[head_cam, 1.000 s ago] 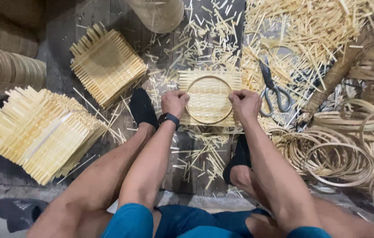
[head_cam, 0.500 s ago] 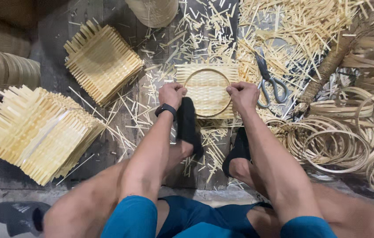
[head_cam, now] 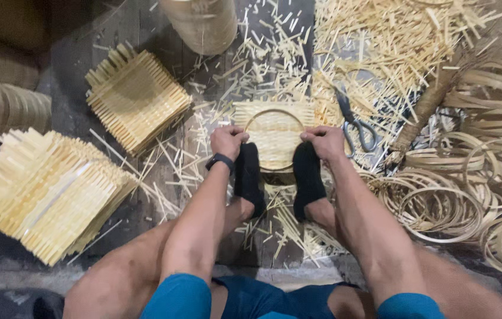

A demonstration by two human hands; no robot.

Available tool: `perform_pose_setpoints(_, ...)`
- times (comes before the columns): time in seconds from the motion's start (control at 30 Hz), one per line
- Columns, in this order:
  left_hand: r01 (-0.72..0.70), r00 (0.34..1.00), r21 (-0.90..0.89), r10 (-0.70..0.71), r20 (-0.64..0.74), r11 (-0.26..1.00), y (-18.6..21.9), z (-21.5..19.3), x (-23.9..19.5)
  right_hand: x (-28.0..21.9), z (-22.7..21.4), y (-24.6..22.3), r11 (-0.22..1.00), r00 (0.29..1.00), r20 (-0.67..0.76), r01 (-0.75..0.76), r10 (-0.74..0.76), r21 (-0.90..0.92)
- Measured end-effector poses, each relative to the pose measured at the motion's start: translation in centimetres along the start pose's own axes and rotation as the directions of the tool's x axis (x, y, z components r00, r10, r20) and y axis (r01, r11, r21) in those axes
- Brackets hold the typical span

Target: The person sits on the floor and repeatedly assembles small round bamboo baskets by placing a circular bamboo ring onto a flat woven base, trimming excess strands with shears, and stacking the finished units.

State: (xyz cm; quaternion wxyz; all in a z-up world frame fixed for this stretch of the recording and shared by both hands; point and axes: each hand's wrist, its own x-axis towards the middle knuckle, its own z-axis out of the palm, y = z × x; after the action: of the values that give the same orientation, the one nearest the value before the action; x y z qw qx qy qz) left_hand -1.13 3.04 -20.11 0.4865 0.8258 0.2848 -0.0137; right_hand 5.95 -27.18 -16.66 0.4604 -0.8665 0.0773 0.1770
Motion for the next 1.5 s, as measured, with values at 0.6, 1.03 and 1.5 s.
perform_pose_setpoints(0.6,-0.661,0.750,0.056,0.655,0.090,0.748,7.3,2.6,3.3,-10.5,15.2,0.7,0.527,0.754,0.259,-0.621,0.604,0.580)
perform_pose_setpoints(1.03,-0.536,0.843,0.146,0.519,0.139,0.832,7.7,3.1,3.0,-11.5,13.2,1.6,0.840,0.885,-0.030,-0.428,0.464,0.334)
perform_pose_setpoints(1.5,-0.538,0.792,-0.004,0.507,0.341,0.843,4.4,3.9,6.3,-4.2,3.4,-12.6,0.686,0.667,-0.199,0.627,-0.718,-0.371)
